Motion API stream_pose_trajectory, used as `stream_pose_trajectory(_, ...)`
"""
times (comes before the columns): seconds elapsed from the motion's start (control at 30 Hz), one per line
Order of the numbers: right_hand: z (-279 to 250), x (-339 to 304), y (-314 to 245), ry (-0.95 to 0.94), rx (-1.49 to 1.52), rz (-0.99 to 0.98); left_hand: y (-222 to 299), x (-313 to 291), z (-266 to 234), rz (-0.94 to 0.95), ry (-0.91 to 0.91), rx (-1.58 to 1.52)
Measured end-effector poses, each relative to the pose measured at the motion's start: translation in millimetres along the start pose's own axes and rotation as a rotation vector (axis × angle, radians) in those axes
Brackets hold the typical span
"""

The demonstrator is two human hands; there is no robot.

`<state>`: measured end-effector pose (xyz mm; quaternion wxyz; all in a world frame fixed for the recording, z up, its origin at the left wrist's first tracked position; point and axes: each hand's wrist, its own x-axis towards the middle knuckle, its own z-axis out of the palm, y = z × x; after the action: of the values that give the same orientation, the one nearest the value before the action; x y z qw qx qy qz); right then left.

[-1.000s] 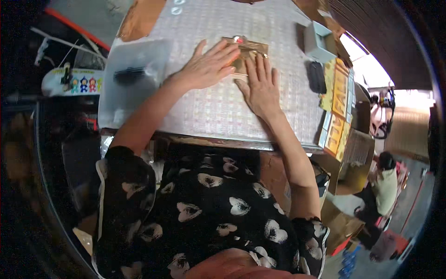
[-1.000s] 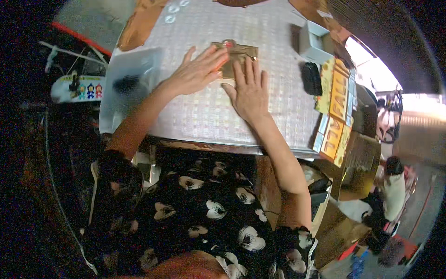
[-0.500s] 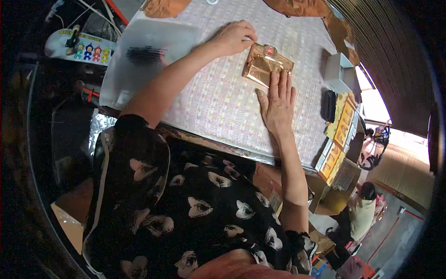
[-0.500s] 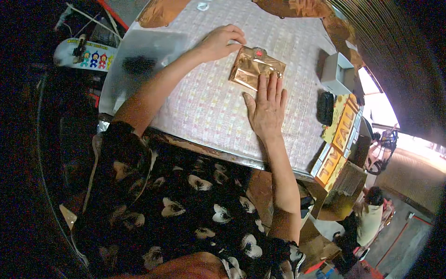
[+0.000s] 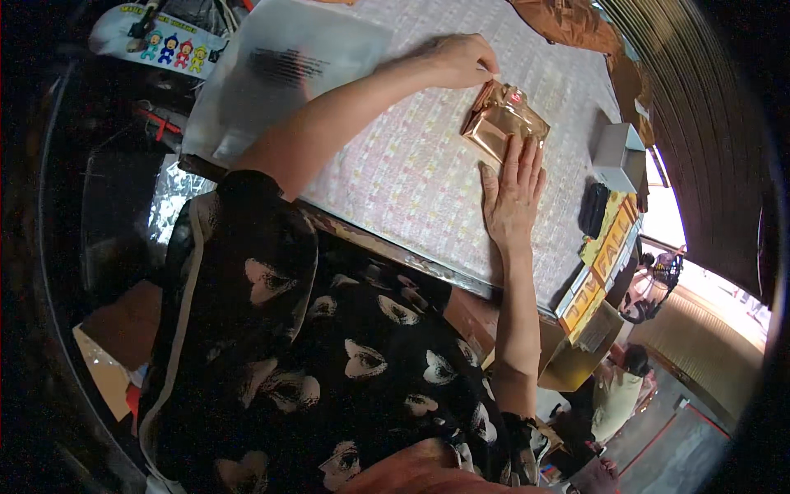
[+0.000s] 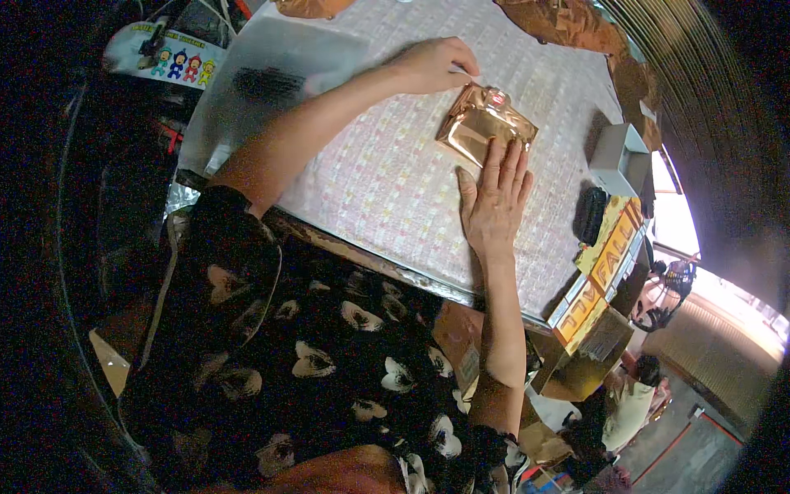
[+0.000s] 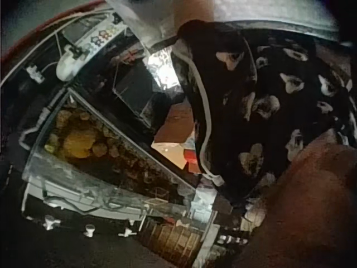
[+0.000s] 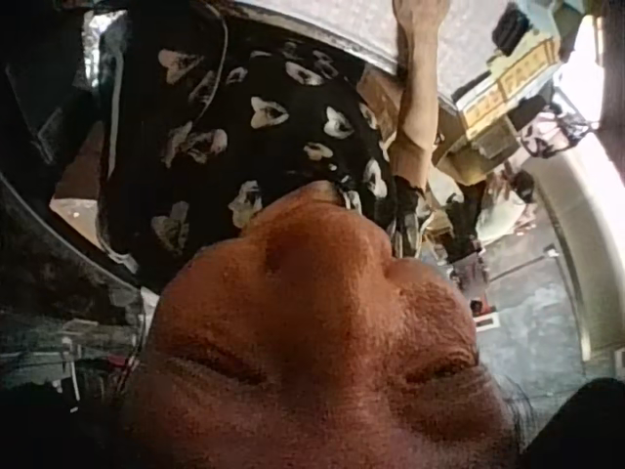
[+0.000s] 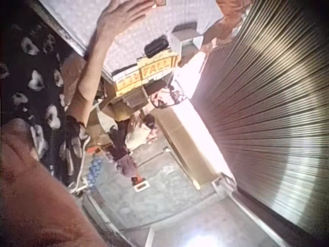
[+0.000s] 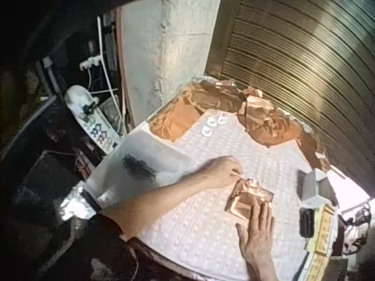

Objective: Manually folding and inserting a gold foil product into a cardboard retail display package and plastic sleeve.

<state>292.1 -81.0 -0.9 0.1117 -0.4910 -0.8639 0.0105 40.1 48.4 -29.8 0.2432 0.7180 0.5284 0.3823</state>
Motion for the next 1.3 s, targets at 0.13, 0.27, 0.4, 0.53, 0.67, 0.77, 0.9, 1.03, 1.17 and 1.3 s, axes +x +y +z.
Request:
stream_pose_trajectory(0.13, -2.4, -1.4, 2.4, -0.007, -0.026, 0.01, 26.6, -20.2, -6.8, -0.089, -0.044, 0.147)
stream_pose_trajectory(0.27, 2.5, -3.6, 3.9, 0.002, -0.045, 0.021, 33.7, -44.1, -7.0, -0.003, 0.015, 0.071)
stream_pose_trajectory(0.4, 1.6, -0.6, 4.0, 0.005, -0.04, 0.023, 35.0, -54.5, -3.9, 0.026, 0.067, 0.06)
stream_pose_trajectory(0.53, 4.4, -0.6, 4.3, 0.017, -0.039, 0.041, 38.1, -50.5, 2.5, -0.004, 0.065, 0.056)
stream_pose_trajectory(0.67, 7.8, 0.5, 5.5, 0.022, -0.063, 0.05, 34.9, -45.3, 10.8, -0.139, 0.069, 0.066)
stream_pose_trajectory(0.77, 8.6, 0.4, 7.6, 0.051, -0.057, 0.043, 38.1, -42.1, 14.1, -0.171, 0.074, 0.105)
stream_pose_trajectory(0.9, 13.1, -0.4, 11.2, 0.069, -0.066, 0.041, 38.1, -39.1, 14.9, -0.218, 0.028, 0.136)
stream_pose_trajectory(1.03, 13.9, 1.2, 10.0, 0.081, -0.045, 0.024, 30.7, -36.3, 16.8, -0.206, 0.101, 0.143)
stream_pose_trajectory(1.17, 15.1, -0.2, 11.7, 0.093, -0.058, 0.025, 28.4, -25.9, 19.0, -0.341, -0.029, 0.172)
stream_pose_trajectory(1.3, 15.2, 2.1, 10.2, 0.091, -0.052, 0.017, 11.2, -26.5, 24.9, -0.368, 0.008, 0.158)
